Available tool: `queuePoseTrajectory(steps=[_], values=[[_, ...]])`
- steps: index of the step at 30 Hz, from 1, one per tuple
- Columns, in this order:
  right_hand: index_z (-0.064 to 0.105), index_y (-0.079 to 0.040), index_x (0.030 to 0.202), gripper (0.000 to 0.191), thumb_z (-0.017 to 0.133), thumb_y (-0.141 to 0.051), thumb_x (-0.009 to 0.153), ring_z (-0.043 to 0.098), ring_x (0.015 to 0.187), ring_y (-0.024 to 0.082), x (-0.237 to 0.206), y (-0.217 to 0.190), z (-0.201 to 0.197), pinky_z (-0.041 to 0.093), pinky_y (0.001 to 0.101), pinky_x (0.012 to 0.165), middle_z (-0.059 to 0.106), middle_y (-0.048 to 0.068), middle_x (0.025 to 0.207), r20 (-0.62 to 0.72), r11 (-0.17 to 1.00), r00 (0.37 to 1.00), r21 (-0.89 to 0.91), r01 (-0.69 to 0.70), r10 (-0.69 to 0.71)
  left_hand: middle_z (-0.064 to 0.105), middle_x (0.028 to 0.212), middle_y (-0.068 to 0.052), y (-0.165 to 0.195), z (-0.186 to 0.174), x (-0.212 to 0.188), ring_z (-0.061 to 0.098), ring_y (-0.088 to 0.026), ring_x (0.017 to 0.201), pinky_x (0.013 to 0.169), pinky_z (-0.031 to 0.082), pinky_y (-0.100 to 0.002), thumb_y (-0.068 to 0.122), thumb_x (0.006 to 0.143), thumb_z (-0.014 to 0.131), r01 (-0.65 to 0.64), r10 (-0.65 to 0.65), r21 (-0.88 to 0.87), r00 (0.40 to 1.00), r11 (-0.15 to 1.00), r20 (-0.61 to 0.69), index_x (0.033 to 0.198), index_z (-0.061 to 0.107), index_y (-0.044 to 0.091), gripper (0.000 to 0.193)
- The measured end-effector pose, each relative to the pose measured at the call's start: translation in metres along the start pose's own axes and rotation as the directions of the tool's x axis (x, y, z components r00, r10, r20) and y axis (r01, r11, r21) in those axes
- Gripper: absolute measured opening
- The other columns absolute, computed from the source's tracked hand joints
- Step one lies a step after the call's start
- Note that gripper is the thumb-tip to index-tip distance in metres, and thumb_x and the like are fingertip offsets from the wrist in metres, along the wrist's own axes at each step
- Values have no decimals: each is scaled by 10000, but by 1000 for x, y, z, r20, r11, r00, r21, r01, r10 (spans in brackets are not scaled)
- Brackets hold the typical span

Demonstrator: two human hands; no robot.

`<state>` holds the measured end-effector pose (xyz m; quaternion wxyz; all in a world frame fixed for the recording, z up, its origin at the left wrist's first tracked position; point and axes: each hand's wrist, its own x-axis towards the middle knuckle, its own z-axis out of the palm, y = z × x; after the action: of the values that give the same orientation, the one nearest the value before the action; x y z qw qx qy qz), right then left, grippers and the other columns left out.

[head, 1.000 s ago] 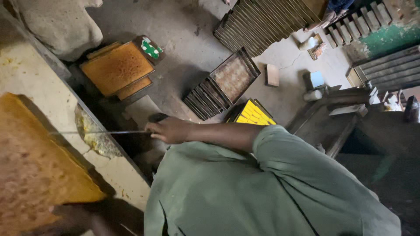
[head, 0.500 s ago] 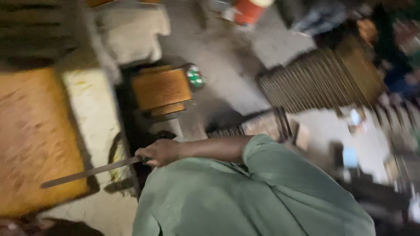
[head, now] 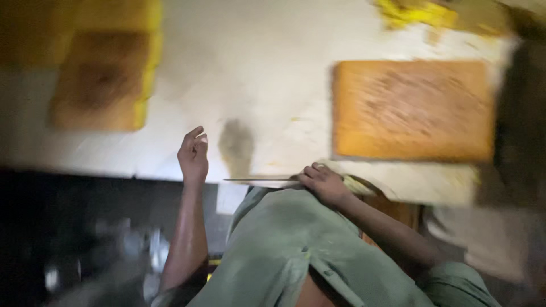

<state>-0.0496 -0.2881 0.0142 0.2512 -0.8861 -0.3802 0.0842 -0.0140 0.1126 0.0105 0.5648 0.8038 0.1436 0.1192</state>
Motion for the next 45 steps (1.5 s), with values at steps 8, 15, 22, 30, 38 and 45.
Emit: queuePoseTrajectory(steps=[8, 15, 22, 30, 38, 45], values=[[686, -89, 1037, 171, 571, -173, 942, 637, 987, 343, 208, -15, 4, 513, 476, 882, 652, 132, 1007, 66, 992, 991, -41, 116, -113, 728, 1086, -101, -38, -80, -21, 663, -167, 973, 855, 537, -290, 65, 1032, 567, 217, -169, 86, 909, 972, -381, 1219, 676, -13, 230], [690, -95, 1038, 177, 567, -223, 1033, 634, 928, 380, 424, 138, -42, 524, 492, 802, 671, 164, 984, -234, 898, 943, -317, -305, 238, 584, 1371, -228, -39, -16, 95, 551, -406, 1268, 1089, 472, -487, 17, 835, 659, -205, 182, 379, 979, 903, 97, 1175, 675, 17, 340], [760, -91, 1183, 217, 616, -140, 1028, 731, 923, 258, 358, 298, -157, 560, 408, 824, 782, 135, 1044, -610, 697, 454, 237, -677, 649, 513, 1458, -184, -38, 78, 270, 407, -389, 1445, 1225, 294, -579, 168, 868, 677, -594, 361, 280, 731, 754, 579, 1275, 632, 45, 427], [537, -11, 1009, 335, 811, -195, 952, 589, 767, 333, 27, 120, -92, 500, 444, 703, 589, 179, 845, -524, 276, 132, 207, -939, 841, 479, 1512, -251, 32, 247, 345, 398, -416, 1432, 1204, 315, -547, 266, 1064, 574, -624, 253, 136, 493, 769, 832, 1497, 493, 10, 510], [508, 3, 1035, 181, 601, -73, 900, 740, 867, 238, -23, 24, -8, 625, 389, 735, 661, 126, 972, -115, 37, -139, 883, -468, 984, 505, 1515, -175, 134, 386, 164, 441, -372, 1413, 1176, 381, -503, 374, 986, 644, -374, 241, -138, 245, 917, 939, 1529, 455, 155, 615], [571, 13, 1126, 313, 653, 76, 831, 608, 912, 284, -29, 19, 7, 536, 397, 810, 562, 179, 1055, -355, 402, 238, 517, -756, 904, 503, 1411, -240, 70, 279, 84, 427, -460, 1314, 1083, 331, -602, 395, 920, 746, -601, 287, 305, 690, 739, 664, 1466, 558, 178, 616]])
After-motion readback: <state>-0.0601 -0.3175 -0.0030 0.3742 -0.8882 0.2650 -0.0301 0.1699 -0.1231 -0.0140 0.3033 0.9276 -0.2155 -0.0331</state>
